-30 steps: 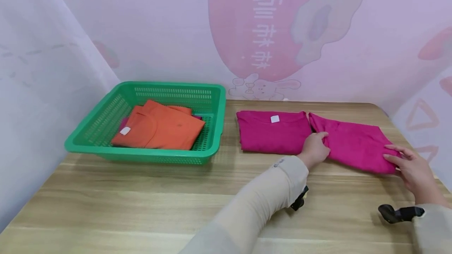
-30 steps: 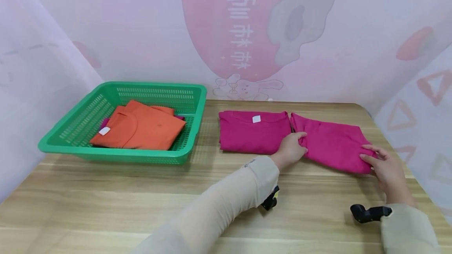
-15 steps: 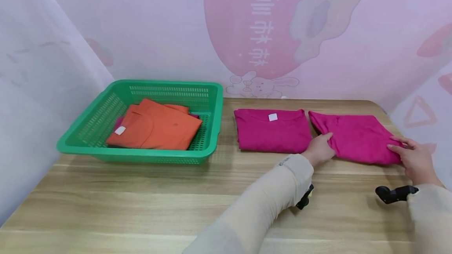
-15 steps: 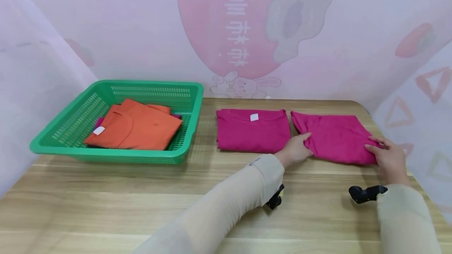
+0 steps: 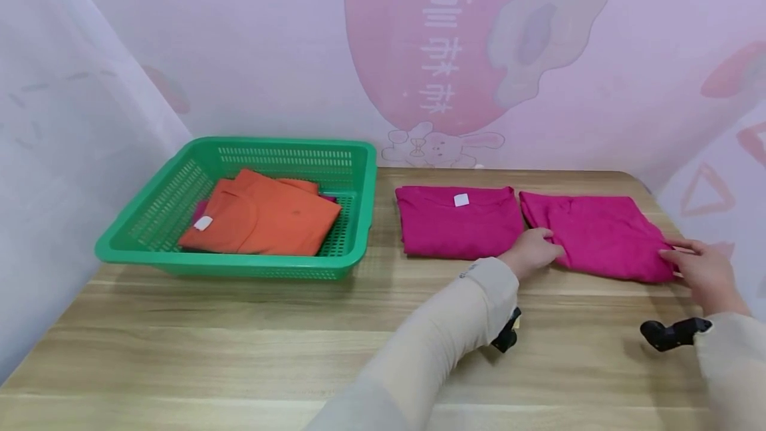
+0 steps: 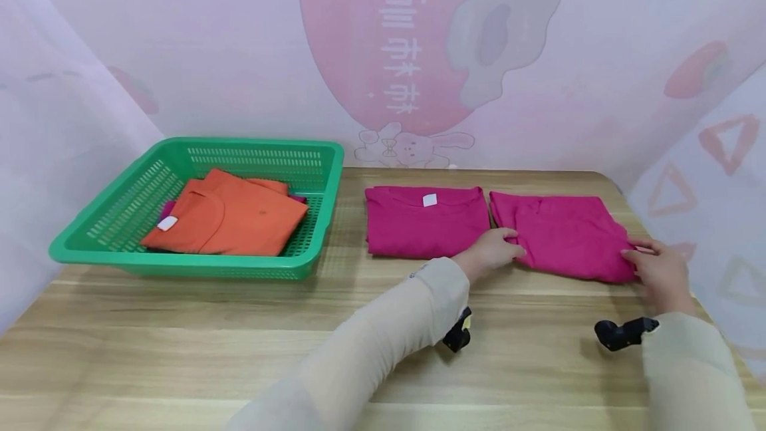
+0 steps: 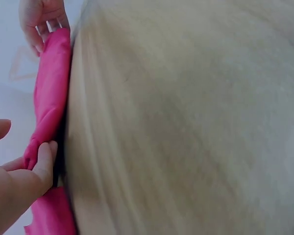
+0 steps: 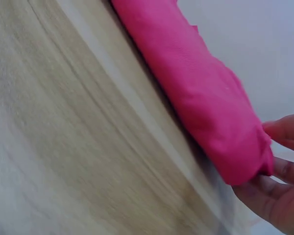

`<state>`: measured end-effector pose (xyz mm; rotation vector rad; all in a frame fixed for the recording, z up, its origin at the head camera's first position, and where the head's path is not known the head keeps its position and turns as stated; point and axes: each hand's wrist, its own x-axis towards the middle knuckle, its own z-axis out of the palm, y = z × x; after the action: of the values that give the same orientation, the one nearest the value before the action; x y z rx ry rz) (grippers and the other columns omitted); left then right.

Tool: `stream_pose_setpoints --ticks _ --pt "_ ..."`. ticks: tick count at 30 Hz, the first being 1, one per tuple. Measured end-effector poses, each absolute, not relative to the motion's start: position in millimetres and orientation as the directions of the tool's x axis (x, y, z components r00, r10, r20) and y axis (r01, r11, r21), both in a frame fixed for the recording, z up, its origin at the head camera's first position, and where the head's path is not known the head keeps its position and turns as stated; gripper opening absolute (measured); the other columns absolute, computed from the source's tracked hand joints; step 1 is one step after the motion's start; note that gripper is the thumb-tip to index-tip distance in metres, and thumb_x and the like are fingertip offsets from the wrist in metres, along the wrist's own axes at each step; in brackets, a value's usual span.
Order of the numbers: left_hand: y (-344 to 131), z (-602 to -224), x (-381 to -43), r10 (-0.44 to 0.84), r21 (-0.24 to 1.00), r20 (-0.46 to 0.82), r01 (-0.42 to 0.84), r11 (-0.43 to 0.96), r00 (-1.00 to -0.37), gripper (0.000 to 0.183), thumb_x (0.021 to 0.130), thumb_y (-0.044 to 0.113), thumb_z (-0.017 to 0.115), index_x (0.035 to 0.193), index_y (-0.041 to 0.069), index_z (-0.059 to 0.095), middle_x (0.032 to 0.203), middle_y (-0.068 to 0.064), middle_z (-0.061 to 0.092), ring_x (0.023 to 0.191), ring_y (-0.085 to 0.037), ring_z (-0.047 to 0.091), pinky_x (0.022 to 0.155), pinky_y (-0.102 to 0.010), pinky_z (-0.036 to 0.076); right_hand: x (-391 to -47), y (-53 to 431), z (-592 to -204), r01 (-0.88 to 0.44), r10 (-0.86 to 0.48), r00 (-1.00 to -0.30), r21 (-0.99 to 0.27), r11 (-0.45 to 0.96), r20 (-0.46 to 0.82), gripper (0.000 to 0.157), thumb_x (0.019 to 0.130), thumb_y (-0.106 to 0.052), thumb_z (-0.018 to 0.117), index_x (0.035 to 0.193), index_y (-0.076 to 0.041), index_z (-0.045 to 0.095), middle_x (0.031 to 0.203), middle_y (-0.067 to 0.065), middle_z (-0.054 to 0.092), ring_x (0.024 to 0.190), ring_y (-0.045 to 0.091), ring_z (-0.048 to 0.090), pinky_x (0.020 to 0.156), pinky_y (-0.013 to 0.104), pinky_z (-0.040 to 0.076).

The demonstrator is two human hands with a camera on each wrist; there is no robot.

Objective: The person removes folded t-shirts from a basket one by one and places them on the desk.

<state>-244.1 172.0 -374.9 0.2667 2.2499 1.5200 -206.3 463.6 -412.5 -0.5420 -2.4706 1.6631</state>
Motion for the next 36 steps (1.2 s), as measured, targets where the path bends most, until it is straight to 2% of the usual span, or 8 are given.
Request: stream_pose_setpoints --ticks 1,7,11,13,18,25,30,36 --pt "170.3 -373.6 -244.7 0.385 0.921 -0.24 -0.084 0.381 -0.891 0.036 0.075 0.01 0.06 0.111 0.007 0.057 0.093 0.007 0.054 0.072 -0.007 0.043 0.063 -0.016 0.038 -207.1 467.8 -414.6 0.224 0.351 -0.931 -0.915 0.337 -0.098 0.019 0.076 -0.032 0.063 0.09 -0.03 0.051 0.071 -0.027 0.052 0.061 -0.006 0.052 0.049 0.018 0.046" --pt "154.3 -358.9 -248.4 0.394 0.905 -0.286 -0.111 0.411 -0.874 0.021 0.077 0.012 0.061 0.097 0.006 0.06 0.074 0.002 0.05 0.062 -0.009 0.043 0.061 -0.023 0.042 -209.3 487.4 -420.9 0.247 0.421 -0.906 -0.857 0.453 -0.038 0.026 0.083 -0.034 0.055 0.102 -0.018 0.048 0.071 -0.026 0.049 0.06 -0.006 0.051 0.049 0.018 0.047" --pt "141.4 -349.7 -249.2 0.398 0.903 -0.307 -0.132 0.41 -0.864 0.028 0.079 0.013 0.06 0.107 0.008 0.059 0.077 0.0 0.055 0.057 -0.012 0.047 0.063 -0.026 0.045 -209.3 496.7 -422.9 0.26 0.452 -0.892 -0.84 0.476 -0.019 0.025 0.083 -0.034 0.054 0.104 -0.021 0.048 0.072 -0.028 0.046 0.061 -0.008 0.048 0.05 0.016 0.046" --pt "133.1 -345.6 -249.3 0.412 0.907 -0.302 -0.126 0.402 -0.86 0.03 0.08 0.013 0.06 0.109 0.007 0.058 0.082 -0.001 0.056 0.062 -0.012 0.052 0.065 -0.025 0.045 -211.4 498.5 -423.0 0.238 0.445 -0.895 -0.86 0.452 -0.013 0.023 0.082 -0.034 0.056 0.1 -0.023 0.049 0.07 -0.028 0.049 0.061 -0.007 0.05 0.049 0.017 0.046" --pt "109.4 -332.9 -251.2 0.452 0.92 -0.269 -0.087 0.383 -0.85 0.035 0.081 0.014 0.059 0.114 0.006 0.055 0.092 0.0 0.058 0.083 -0.015 0.056 0.07 -0.022 0.045 -227.4 486.8 -418.6 0.213 0.394 -0.918 -0.895 0.391 -0.046 0.046 0.075 -0.04 0.062 0.115 -0.019 0.05 0.073 -0.024 0.056 0.063 0.001 0.057 0.048 0.022 0.047" --pt "77.1 -311.2 -248.8 0.465 0.928 -0.257 -0.082 0.364 -0.847 0.037 0.083 0.016 0.058 0.118 0.008 0.052 0.099 -0.001 0.057 0.093 -0.019 0.055 0.077 -0.023 0.044 -261.3 429.4 -404.2 0.056 0.178 -0.984 -0.971 0.232 -0.014 0.048 0.077 -0.025 0.065 0.118 -0.007 0.048 0.088 -0.011 0.06 0.074 0.004 0.06 0.06 0.021 0.049" --pt "52.4 -300.1 -243.5 0.513 0.947 -0.228 -0.066 0.314 -0.828 0.038 0.085 0.016 0.055 0.121 0.007 0.049 0.106 -0.003 0.056 0.093 -0.017 0.054 0.08 -0.022 0.042 -266.2 372.7 -387.7 0.025 0.079 -0.997 -0.97 0.243 -0.006 0.04 0.079 -0.027 0.062 0.115 -0.013 0.051 0.094 -0.01 0.055 0.08 0.004 0.058 0.065 0.021 0.048" --pt "14.3 -289.0 -242.9 0.548 0.981 -0.145 -0.047 0.19 -0.824 0.038 0.086 0.011 0.052 0.122 0.002 0.046 0.113 -0.009 0.053 0.097 -0.02 0.053 0.083 -0.024 0.041 -239.2 288.4 -337.1 -0.005 0.016 -1.0 -0.988 0.154 0.008 0.023 0.08 -0.023 0.061 0.103 -0.018 0.056 0.093 -0.01 0.055 0.08 0.004 0.057 0.067 0.019 0.047"
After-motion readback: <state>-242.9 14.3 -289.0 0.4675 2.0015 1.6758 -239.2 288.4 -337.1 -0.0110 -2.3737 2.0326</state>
